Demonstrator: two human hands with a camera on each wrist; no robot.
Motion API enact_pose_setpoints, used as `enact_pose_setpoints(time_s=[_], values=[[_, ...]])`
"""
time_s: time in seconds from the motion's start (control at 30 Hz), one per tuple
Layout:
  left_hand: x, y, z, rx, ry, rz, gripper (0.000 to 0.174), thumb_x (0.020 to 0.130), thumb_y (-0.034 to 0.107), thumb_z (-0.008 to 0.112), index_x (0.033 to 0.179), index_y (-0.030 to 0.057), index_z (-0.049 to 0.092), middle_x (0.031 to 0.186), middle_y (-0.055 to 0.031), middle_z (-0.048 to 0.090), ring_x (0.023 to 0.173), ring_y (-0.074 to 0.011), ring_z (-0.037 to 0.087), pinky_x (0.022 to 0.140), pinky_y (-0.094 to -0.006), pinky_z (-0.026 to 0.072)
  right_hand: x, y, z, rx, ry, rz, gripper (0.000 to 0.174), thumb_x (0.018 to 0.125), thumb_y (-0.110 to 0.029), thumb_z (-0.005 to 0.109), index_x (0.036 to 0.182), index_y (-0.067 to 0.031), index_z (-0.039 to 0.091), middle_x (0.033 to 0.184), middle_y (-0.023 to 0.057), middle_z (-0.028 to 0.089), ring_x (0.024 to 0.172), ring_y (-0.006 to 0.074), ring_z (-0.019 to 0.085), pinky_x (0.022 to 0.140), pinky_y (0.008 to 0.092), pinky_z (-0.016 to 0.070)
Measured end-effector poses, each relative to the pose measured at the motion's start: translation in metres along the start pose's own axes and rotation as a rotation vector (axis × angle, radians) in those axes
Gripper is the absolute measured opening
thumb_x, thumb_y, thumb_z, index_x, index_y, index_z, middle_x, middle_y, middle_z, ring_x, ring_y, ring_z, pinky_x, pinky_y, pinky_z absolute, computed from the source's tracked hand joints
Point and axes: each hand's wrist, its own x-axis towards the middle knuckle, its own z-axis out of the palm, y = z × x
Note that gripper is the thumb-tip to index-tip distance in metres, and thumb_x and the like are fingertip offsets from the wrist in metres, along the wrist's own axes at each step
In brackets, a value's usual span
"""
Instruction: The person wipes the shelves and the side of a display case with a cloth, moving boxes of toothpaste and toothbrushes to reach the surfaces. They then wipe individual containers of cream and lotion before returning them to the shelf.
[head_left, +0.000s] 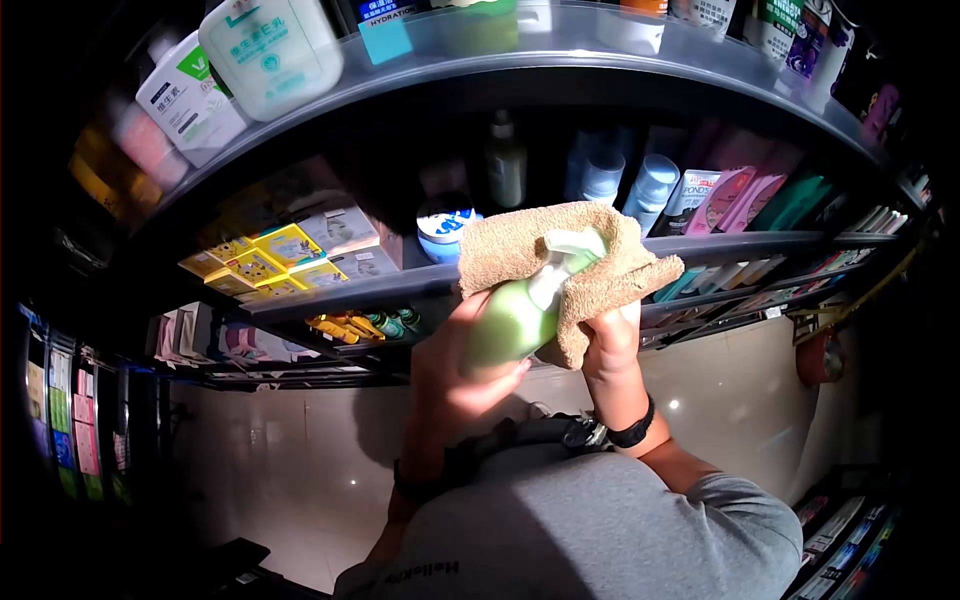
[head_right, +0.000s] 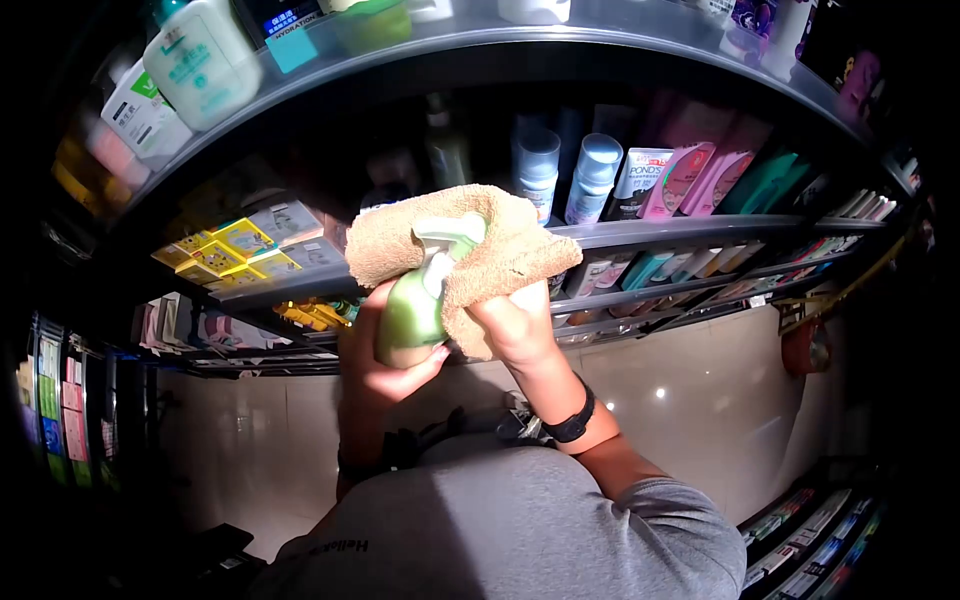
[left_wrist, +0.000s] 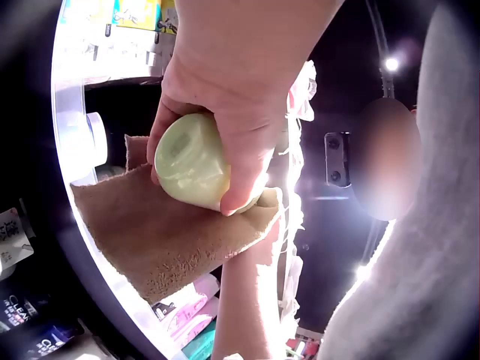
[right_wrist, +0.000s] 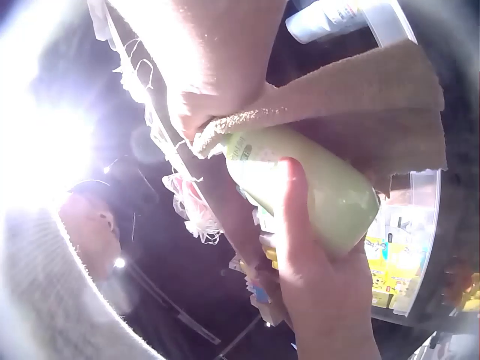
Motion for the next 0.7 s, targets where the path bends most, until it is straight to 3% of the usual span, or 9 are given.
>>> enact_pose_setpoints(time_s=[0.07,0.13,0.23,0.33,0.47,0.57,0.63,0.67,0.7], values=[[0.003,0.003,0.0,-0.007,0.003,0.001,0.059,0.061,0.007,0.074,0.113,0.0005,0.048,0.094,-0.0134,0.06,0.079,-0.0227,0.062,0.07,-0.0296,0.0488,-0.001,0.007,-0.007,-0.027,-0.02,-0.012,0.053,0.073,-0.012,0.064,0.118,0.0014,0.041,0.109,0.0074,0.051,0.099,0.0148,0.05,0.086,0.0292,0.0409],[0.002,0.002,-0.001,-0.01,0.005,0.001,0.061,0.061,0.008,0.074,0.116,-0.0001,0.046,0.095,-0.0137,0.06,0.079,-0.022,0.062,0.071,-0.03,0.0486,-0.002,0.023,-0.016,-0.036,-0.036,0.092,0.061,0.073,-0.02,0.069,0.121,0.001,0.038,0.113,0.0068,0.049,0.103,0.0147,0.048,0.088,0.0301,0.0397],[0.001,-0.006,-0.004,-0.042,0.082,0.009,0.072,0.061,0.01,0.074,0.122,-0.0011,0.039,0.094,-0.0138,0.06,0.083,-0.0197,0.06,0.074,-0.0311,0.0478,-0.005,0.04,-0.017,-0.016,-0.077,0.138,0.057,0.077,-0.017,0.066,0.123,0.0005,0.037,0.114,0.0056,0.048,0.108,0.0145,0.045,0.091,0.0308,0.0384],[-0.001,-0.008,-0.008,-0.055,0.09,-0.04,0.071,0.061,0.009,0.074,0.122,-0.0011,0.039,0.093,-0.013,0.06,0.081,-0.0193,0.06,0.073,-0.0312,0.048,-0.003,0.041,-0.014,-0.066,-0.086,0.242,0.055,0.077,-0.01,0.062,0.125,0.0001,0.036,0.117,0.007,0.047,0.109,0.0152,0.045,0.093,0.0323,0.0376],[-0.003,-0.001,-0.012,0.031,0.085,-0.088,0.071,0.059,0.008,0.074,0.121,0.0004,0.04,0.09,-0.0114,0.06,0.079,-0.0184,0.06,0.073,-0.0309,0.048,0.001,0.04,-0.012,-0.138,-0.171,0.189,0.057,0.076,-0.009,0.064,0.125,0.0001,0.037,0.119,0.008,0.047,0.111,0.016,0.044,0.094,0.0326,0.0369],[0.001,0.009,-0.015,-0.016,0.114,-0.108,0.075,0.059,0.007,0.074,0.123,0.0015,0.036,0.095,-0.0127,0.058,0.085,-0.0197,0.059,0.076,-0.0318,0.0469,0.001,0.039,-0.013,-0.204,-0.258,0.151,0.059,0.075,-0.01,0.064,0.126,0.0003,0.035,0.119,0.0079,0.047,0.111,0.0164,0.044,0.094,0.032,0.0364],[0.001,0.008,-0.013,-0.021,0.163,-0.057,0.08,0.061,0.008,0.073,0.127,0.0003,0.03,0.108,-0.0145,0.052,0.097,-0.0217,0.054,0.084,-0.033,0.0435,0.0,0.04,-0.018,-0.318,-0.483,0.102,0.061,0.076,-0.011,0.064,0.128,-0.0002,0.034,0.12,0.0079,0.047,0.111,0.0167,0.044,0.094,0.0315,0.0361],[0.003,0.008,-0.013,-0.028,0.157,-0.058,0.08,0.061,0.008,0.073,0.127,0.0003,0.03,0.108,-0.0145,0.052,0.097,-0.0217,0.054,0.084,-0.033,0.0435,0.0,0.04,-0.017,-0.323,-0.476,0.102,0.061,0.076,-0.011,0.064,0.128,-0.0002,0.034,0.12,0.0079,0.047,0.111,0.0167,0.044,0.094,0.0315,0.0361],[0.005,0.01,-0.012,-0.119,0.199,-0.071,0.081,0.062,0.009,0.073,0.129,-0.0003,0.028,0.112,-0.0145,0.05,0.099,-0.0222,0.053,0.085,-0.0334,0.0424,0.0,0.04,-0.013,-0.3,-0.502,0.2,0.061,0.077,-0.011,0.063,0.129,-0.0004,0.033,0.119,0.0078,0.047,0.11,0.0164,0.044,0.092,0.0308,0.0371]])
